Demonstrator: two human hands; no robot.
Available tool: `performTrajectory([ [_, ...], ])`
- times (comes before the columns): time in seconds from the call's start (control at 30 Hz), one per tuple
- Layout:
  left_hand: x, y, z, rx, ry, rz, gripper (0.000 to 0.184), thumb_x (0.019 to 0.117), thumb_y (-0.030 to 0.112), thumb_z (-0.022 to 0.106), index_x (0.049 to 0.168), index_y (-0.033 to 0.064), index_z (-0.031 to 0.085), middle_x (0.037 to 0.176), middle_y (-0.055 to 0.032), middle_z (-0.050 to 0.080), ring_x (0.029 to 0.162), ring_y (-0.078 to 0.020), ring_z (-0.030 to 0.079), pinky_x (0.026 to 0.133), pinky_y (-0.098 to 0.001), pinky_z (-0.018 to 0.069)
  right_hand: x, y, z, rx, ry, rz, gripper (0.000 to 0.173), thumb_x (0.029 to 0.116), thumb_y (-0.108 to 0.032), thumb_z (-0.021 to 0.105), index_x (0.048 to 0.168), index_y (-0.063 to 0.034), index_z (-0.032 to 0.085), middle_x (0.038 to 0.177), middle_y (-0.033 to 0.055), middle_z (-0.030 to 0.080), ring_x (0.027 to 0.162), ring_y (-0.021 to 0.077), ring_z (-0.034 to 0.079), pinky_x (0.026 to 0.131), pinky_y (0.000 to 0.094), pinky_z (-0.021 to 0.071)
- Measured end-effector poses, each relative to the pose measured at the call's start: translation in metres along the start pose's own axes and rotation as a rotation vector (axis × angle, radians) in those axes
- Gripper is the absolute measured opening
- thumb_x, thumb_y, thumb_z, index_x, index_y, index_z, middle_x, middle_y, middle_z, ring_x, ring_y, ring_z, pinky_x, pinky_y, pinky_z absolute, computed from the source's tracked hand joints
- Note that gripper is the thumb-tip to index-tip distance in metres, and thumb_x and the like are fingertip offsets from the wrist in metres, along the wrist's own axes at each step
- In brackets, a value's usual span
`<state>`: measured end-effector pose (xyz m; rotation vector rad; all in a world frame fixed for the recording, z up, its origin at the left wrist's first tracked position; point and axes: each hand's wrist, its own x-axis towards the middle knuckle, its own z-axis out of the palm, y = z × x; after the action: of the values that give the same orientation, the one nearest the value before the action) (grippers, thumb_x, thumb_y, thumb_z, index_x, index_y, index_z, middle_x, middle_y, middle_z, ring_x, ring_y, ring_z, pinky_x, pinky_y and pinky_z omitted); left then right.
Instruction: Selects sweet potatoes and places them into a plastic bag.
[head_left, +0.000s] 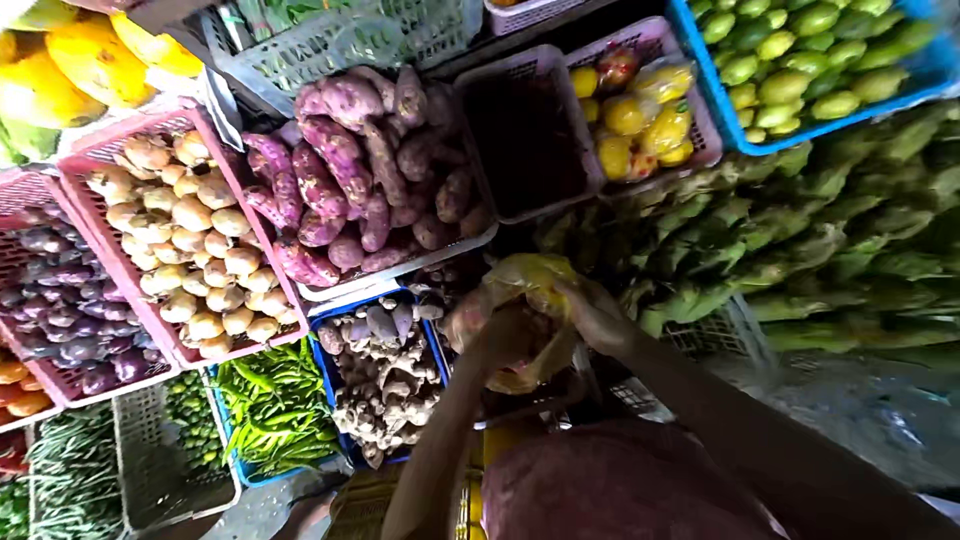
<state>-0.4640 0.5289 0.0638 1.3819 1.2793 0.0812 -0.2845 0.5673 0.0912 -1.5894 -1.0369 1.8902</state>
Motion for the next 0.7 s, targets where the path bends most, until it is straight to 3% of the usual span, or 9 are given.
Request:
performTrajectory([
  [0.1,0.022,0.0,0.063,0.16,0.176,-0.152,0.052,0.1055,0.028,0.052,0.147,-0.0042,0.05,0.157,-0.0301,0.038,0.149,-0.045,0.032,0.124,-0.0541,0.0259,-0.011,-0.005,0.006,-0.042,-0.013,-0.011,0.043,0.1092,-0.022,0.044,0.141,0.0074,0.049,0.131,0.0168,0.061,0.117,0.0099,0.061,0.102,0.027,0.051],
  [0.17,0.024,-0.005,0.081,0.314,0.223,-0.167,0.048,0.1052,0.015,0.049,0.149,-0.0033,0.048,0.161,-0.03,0.033,0.151,-0.0482,0.027,0.124,-0.0569,0.0232,-0.012,-0.001,0.003,-0.034,-0.001,-0.037,0.043,0.1091,-0.021,0.044,0.14,0.0088,0.049,0.129,0.0166,0.062,0.115,0.0085,0.062,0.102,0.0259,0.0514],
  [0.23,0.016,-0.013,0.085,0.412,0.071,-0.226,0.052,0.1039,0.003,0.046,0.156,0.004,0.041,0.166,-0.0223,0.028,0.153,-0.0444,0.025,0.123,-0.0579,0.0227,-0.016,0.004,0.001,-0.017,-0.011,-0.035,0.041,0.1092,-0.019,0.043,0.139,0.0091,0.049,0.125,0.0147,0.064,0.111,0.0068,0.063,0.099,0.0247,0.0527],
  [0.37,0.0,-0.03,0.077,0.181,0.164,-0.219,0.039,0.1049,0.019,0.053,0.141,0.0044,0.059,0.144,-0.0188,0.058,0.137,-0.0341,0.053,0.115,-0.0507,0.0422,-0.019,0.007,0.0,0.002,-0.045,-0.075,0.042,0.109,-0.024,0.043,0.137,0.0058,0.051,0.119,0.0097,0.066,0.105,0.0036,0.065,0.094,0.0225,0.0549],
  [0.43,-0.007,-0.024,0.073,0.153,0.11,-0.256,0.041,0.1068,0.021,0.049,0.143,0.0041,0.056,0.146,-0.018,0.056,0.139,-0.0329,0.051,0.116,-0.0516,0.0408,-0.019,0.01,0.001,-0.009,-0.061,-0.093,0.044,0.1088,-0.026,0.044,0.139,0.0058,0.051,0.12,0.0097,0.066,0.107,0.0041,0.065,0.095,0.0229,0.0547],
  [0.5,-0.018,-0.017,0.064,0.338,-0.001,-0.148,0.044,0.1058,0.007,0.047,0.149,0.0015,0.05,0.157,-0.0187,0.045,0.149,-0.0367,0.037,0.12,-0.0535,0.0314,-0.019,0.009,-0.001,-0.058,-0.039,-0.087,0.044,0.1088,-0.025,0.044,0.139,0.0069,0.051,0.123,0.0121,0.066,0.109,0.0052,0.064,0.097,0.0239,0.0533],
  [0.6,-0.027,-0.034,0.054,0.559,-0.012,0.139,0.051,0.0987,0.006,0.061,0.149,0.0054,0.051,0.155,-0.0173,0.049,0.146,-0.0382,0.042,0.118,-0.0551,0.0352,-0.017,0.011,-0.006,-0.062,0.007,0.009,0.043,0.1103,-0.024,0.042,0.14,0.0059,0.051,0.128,0.015,0.063,0.114,0.0097,0.063,0.1,0.0283,0.0519],
  [0.63,-0.026,-0.037,0.049,0.499,-0.075,0.106,0.057,0.0977,0.01,0.064,0.152,0.0073,0.048,0.155,-0.0167,0.048,0.146,-0.0382,0.042,0.118,-0.0579,0.0336,-0.015,0.013,-0.008,-0.061,-0.002,0.01,0.044,0.1103,-0.026,0.042,0.141,0.0051,0.05,0.129,0.0147,0.063,0.115,0.0097,0.063,0.101,0.0285,0.0518],
  [0.7,-0.031,-0.021,0.03,0.245,-0.051,-0.008,0.053,0.0955,0.02,0.071,0.142,0.0015,0.055,0.137,-0.022,0.062,0.129,-0.0381,0.058,0.111,-0.0569,0.0436,-0.011,0.019,-0.005,-0.004,0.011,-0.026,0.044,0.1095,-0.027,0.043,0.139,0.0047,0.052,0.124,0.0119,0.065,0.11,0.0079,0.065,0.097,0.0273,0.0546],
])
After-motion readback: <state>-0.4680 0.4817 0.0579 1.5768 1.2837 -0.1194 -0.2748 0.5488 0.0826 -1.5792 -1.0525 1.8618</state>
